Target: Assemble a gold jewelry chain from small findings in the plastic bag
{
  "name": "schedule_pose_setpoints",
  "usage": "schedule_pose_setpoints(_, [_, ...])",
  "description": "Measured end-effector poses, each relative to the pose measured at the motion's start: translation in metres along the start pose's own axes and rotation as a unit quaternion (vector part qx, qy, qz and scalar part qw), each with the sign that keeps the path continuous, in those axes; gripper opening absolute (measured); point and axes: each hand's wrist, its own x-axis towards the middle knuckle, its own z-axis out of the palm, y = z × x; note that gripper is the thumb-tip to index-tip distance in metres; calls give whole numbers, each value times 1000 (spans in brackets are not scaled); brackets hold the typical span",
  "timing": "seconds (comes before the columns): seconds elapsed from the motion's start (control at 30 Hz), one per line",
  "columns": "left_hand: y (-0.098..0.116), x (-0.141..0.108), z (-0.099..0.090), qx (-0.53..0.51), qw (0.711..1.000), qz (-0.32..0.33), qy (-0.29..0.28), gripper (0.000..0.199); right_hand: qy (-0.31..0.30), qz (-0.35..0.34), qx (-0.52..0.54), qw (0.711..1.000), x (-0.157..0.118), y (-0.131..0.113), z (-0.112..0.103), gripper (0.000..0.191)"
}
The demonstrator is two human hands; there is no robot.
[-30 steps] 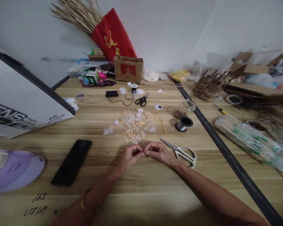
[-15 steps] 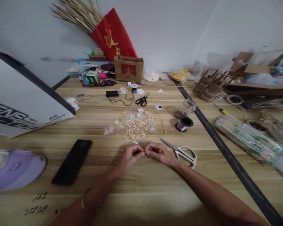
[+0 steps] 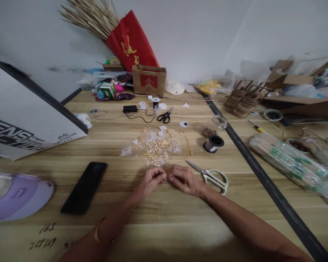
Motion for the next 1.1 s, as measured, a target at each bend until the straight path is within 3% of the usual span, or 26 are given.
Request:
schedule_pose_setpoints(0.3, [-5, 1, 0, -1, 1000, 8, 10, 27, -32, -37, -70, 996, 2, -2, -1, 17])
schedule_pose_setpoints(0.77, [-3, 0, 1, 42, 998, 40, 26, 14, -5, 8, -58, 998, 1, 1, 1, 13])
schedule_pose_setpoints(1.1, [-2, -3, 3, 76, 995, 46, 45, 20, 6, 27, -52, 998, 0, 3, 3, 12])
